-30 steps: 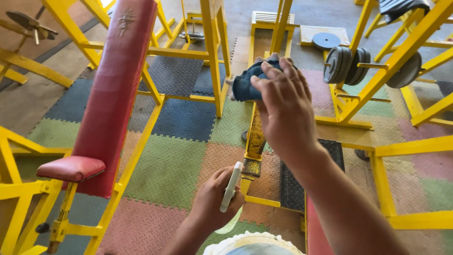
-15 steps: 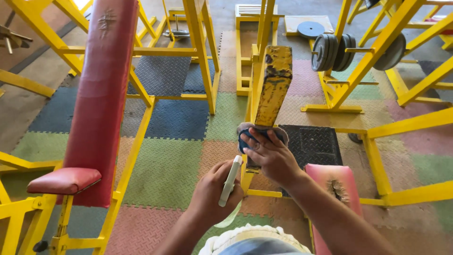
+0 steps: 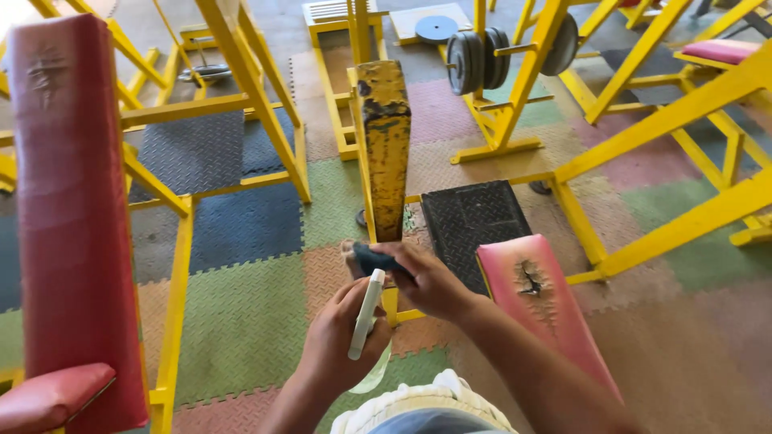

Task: Wiping down gym machines and benches using a spray bottle and a cloth.

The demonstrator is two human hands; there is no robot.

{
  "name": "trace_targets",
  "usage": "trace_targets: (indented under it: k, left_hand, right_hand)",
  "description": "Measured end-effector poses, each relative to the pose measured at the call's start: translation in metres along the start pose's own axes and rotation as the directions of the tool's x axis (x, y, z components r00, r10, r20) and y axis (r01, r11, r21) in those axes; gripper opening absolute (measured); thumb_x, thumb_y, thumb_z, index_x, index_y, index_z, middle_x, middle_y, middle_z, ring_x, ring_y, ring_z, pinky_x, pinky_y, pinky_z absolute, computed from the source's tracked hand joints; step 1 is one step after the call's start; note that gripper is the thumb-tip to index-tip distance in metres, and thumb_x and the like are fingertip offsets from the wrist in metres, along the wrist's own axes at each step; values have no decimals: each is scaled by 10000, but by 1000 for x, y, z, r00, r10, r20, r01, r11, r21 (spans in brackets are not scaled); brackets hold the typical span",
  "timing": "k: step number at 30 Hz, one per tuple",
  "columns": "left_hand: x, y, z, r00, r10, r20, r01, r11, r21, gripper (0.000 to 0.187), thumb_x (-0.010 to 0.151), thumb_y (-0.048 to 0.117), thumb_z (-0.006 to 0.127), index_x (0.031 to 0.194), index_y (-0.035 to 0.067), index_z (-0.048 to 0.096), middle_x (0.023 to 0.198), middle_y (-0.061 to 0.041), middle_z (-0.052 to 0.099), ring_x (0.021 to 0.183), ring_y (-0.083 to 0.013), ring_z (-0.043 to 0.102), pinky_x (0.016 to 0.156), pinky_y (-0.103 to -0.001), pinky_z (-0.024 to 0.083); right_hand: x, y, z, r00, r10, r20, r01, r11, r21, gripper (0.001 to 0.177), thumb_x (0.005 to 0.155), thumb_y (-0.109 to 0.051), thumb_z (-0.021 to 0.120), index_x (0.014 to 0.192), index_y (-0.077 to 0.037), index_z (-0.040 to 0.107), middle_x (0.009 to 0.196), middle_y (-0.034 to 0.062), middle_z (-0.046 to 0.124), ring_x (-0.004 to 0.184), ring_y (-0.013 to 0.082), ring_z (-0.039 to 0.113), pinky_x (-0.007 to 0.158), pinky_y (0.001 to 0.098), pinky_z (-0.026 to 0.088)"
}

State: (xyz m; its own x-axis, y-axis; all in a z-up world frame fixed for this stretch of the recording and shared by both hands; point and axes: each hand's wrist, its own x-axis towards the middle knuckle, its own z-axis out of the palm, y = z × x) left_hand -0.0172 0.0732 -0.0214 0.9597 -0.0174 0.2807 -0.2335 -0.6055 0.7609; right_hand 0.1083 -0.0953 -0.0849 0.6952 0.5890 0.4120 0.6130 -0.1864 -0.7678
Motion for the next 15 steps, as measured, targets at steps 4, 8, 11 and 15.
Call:
trace_targets:
  k: [4, 8, 11, 15]
  left_hand:
    - [6, 4, 5, 998, -64, 20, 65, 998, -26, 489, 782, 108, 687, 1266, 68, 630, 1140, -144, 682, 883, -291, 742, 763, -392, 600]
    - [8, 6, 10, 999, -26, 47, 30, 997, -71, 506, 762, 100, 677, 1264, 74, 625, 1136, -132, 680, 903, -286, 747, 782, -390, 601]
    - [12, 7, 13, 1000, 7, 30, -5, 997, -76, 495, 752, 94, 682, 1243, 59, 625, 1109, -134, 689, 924, -305, 731, 796, -396, 597]
    - [11, 13, 13, 999, 3, 35, 0, 998, -66, 542, 742, 97, 676, 1280, 63, 617, 1072, -125, 713, 961, -317, 729, 814, -402, 596]
  right_hand:
    - [-4, -5, 1, 997, -72, 15, 72, 997, 26, 476, 938, 25, 604, 1399, -80, 543, 1330, 168, 663, 1256, 347, 659, 1057, 410, 514]
    - [-6, -9, -1, 995, -99, 24, 101, 994, -51, 459, 920, 50, 639, 1357, -84, 589, 1304, 155, 667, 1242, 342, 648, 1057, 416, 508]
    - [-7, -4, 2, 997, -65, 45, 68, 995, -69, 475, 890, 72, 627, 1335, -92, 606, 1273, 149, 668, 1221, 339, 652, 1034, 411, 523]
    - [-10, 4, 8, 998, -63, 6, 63, 997, -33, 474, 862, 61, 645, 1307, -75, 558, 1316, 133, 680, 1238, 348, 644, 1037, 408, 515]
